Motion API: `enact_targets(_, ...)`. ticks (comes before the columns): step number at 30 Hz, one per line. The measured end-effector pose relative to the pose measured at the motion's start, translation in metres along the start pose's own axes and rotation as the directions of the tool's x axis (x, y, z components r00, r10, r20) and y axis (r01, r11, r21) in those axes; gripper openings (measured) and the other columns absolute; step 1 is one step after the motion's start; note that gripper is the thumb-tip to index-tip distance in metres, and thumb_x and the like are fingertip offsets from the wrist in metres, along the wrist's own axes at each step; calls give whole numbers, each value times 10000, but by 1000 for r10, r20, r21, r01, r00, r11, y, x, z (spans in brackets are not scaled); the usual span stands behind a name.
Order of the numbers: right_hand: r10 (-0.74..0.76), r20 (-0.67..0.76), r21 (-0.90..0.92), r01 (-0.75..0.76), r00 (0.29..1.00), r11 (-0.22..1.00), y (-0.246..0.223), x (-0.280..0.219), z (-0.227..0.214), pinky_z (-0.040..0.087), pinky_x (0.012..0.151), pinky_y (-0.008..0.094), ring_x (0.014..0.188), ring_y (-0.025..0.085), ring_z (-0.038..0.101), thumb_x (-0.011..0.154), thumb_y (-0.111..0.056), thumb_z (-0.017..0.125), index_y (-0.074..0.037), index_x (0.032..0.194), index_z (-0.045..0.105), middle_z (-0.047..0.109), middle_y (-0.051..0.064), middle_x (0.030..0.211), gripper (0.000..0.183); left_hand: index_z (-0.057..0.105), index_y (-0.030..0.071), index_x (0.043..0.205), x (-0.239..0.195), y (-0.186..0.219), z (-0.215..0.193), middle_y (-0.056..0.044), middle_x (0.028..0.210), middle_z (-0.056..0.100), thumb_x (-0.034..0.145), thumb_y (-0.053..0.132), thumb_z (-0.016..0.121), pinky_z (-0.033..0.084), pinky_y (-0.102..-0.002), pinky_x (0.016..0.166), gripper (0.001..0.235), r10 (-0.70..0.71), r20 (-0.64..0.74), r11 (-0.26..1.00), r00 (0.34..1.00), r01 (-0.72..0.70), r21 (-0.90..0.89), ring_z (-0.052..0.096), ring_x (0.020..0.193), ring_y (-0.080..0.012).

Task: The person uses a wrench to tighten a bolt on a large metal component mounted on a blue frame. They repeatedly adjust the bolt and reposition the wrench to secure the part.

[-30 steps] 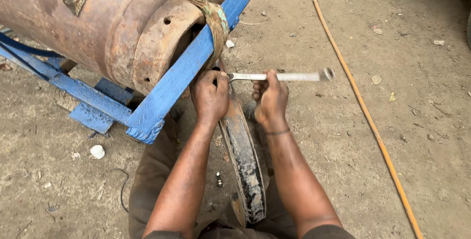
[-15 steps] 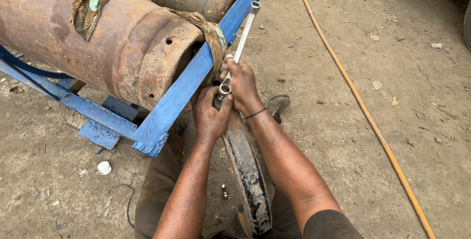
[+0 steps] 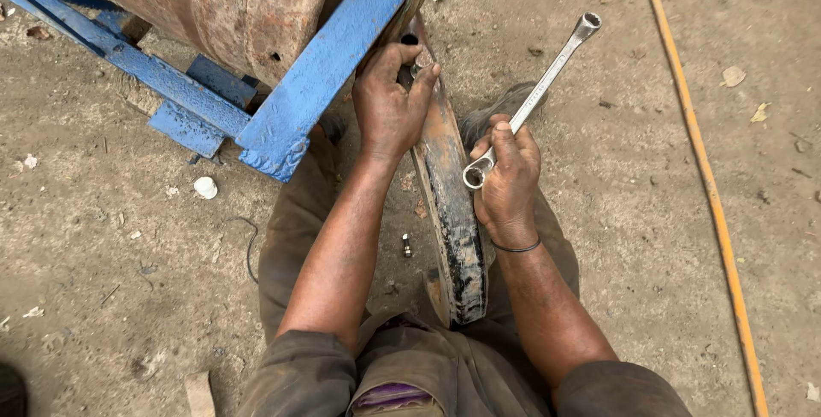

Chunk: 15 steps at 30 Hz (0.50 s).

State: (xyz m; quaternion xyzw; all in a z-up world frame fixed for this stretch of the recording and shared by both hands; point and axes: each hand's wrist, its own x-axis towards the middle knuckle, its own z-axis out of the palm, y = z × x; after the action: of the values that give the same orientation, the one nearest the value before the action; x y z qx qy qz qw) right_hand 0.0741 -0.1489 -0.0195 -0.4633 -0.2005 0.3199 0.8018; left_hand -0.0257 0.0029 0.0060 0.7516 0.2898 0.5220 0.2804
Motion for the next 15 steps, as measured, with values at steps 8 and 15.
enact_targets(8,-27,45,-86,31,999,996,1,-10,-1,482,583,204,685,76,586,1111,-257,568,3,1232,568,602,33,780,286,635,69,944,6,3,9,-57,885,679,902,216,875,612,-347,760,284,-116,3,992,993,115,49,715,855,-188)
enact_targets(15,-8,39,-109,12,999,994,-2,-12,-1,472,553,202,665,78,582,1084,-264,560,3,1211,567,595,29,775,295,670,22,1156,1,1,-2,-144,1100,706,915,86,792,584,-402,908,278,306,-2,946,952,-303,116,697,1058,-272)
